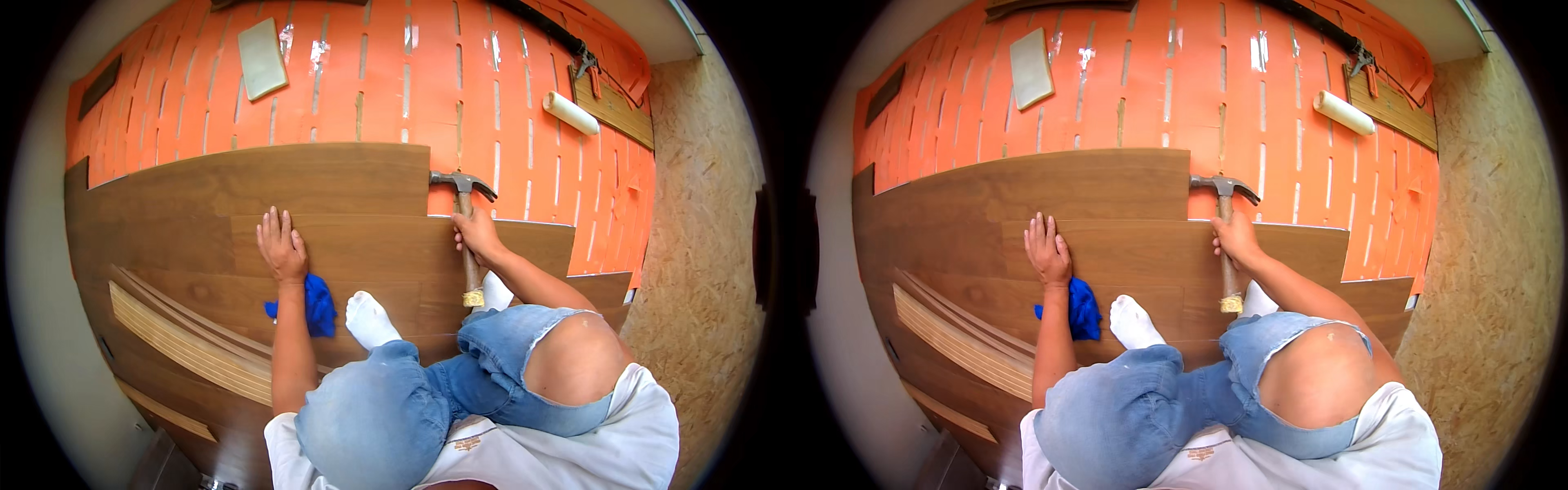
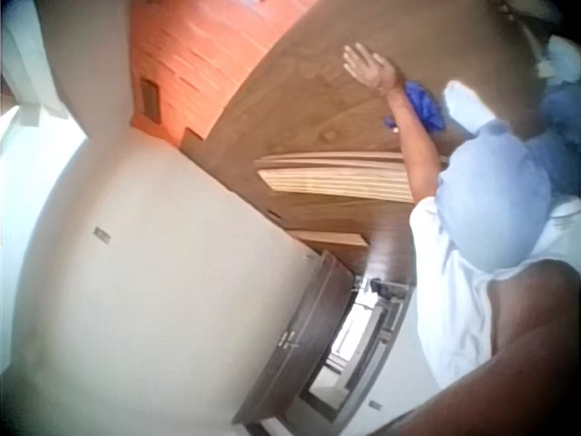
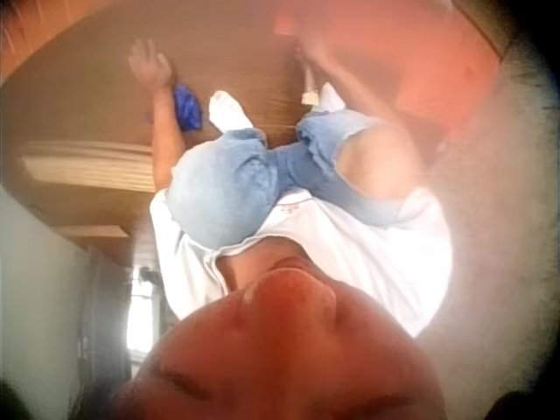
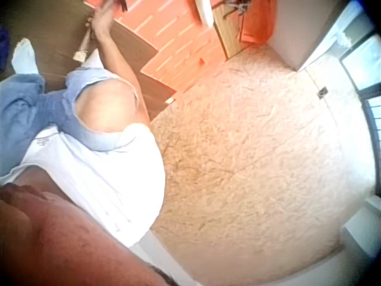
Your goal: The person prepares adhesive using a caulking gun, applies glue from a bottle to the edge of laminate planks, positions the planks onto the floor, and taps them into place using a hammer and a tapping block before wiping the surface with a cloth.
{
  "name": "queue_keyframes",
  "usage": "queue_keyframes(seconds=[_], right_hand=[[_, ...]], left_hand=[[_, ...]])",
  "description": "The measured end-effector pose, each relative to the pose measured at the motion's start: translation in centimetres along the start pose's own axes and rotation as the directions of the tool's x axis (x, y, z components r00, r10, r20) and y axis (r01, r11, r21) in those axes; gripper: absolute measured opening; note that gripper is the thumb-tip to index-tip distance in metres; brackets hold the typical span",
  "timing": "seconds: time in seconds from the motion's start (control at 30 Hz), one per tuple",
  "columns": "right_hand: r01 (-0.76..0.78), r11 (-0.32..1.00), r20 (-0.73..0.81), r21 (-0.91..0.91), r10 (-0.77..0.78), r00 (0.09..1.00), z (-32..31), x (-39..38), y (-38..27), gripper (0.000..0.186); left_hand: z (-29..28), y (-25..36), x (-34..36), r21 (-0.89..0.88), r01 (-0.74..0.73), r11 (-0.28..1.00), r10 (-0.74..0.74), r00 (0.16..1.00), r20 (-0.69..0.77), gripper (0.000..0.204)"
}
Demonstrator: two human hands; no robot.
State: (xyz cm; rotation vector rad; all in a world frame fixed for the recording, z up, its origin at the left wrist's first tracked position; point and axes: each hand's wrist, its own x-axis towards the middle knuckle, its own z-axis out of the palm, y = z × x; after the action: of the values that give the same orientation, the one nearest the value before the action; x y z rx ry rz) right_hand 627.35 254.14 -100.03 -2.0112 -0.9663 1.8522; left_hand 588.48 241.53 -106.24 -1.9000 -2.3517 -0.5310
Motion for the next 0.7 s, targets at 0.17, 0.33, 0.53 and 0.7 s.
queue_keyframes(seconds=[0.17, 0.33, 0.53, 0.7], right_hand=[[0.028, 0.997, -0.056, -0.067, -0.032, 0.998, 0.3, 0.1, 0.0, 0.017], [0.035, 0.996, -0.041, -0.081, -0.038, 0.998, -0.4, -0.5, -1.2, 0.018], [0.064, 0.982, -0.018, -0.177, -0.069, 0.997, -1.9, -1.3, -3.8, 0.019], [0.141, 0.98, -0.18, -0.141, -0.165, 0.97, -10.5, 2.3, -3.9, 0.02]], left_hand=[[0.0, 0.1, 0.1, -0.016, 0.01, 1.0, -0.01, 1.0, -0.004, 0.044], [-0.2, 0.0, -0.1, -0.002, 0.009, 1.0, -0.009, 1.0, -0.01, 0.045], [-0.2, 0.2, -0.2, 0.015, 0.002, 1.0, -0.002, 1.0, 0.004, 0.044], [-1.1, 1.6, 0.3, -0.003, 0.027, 1.0, -0.027, 0.997, 0.073, 0.043]])
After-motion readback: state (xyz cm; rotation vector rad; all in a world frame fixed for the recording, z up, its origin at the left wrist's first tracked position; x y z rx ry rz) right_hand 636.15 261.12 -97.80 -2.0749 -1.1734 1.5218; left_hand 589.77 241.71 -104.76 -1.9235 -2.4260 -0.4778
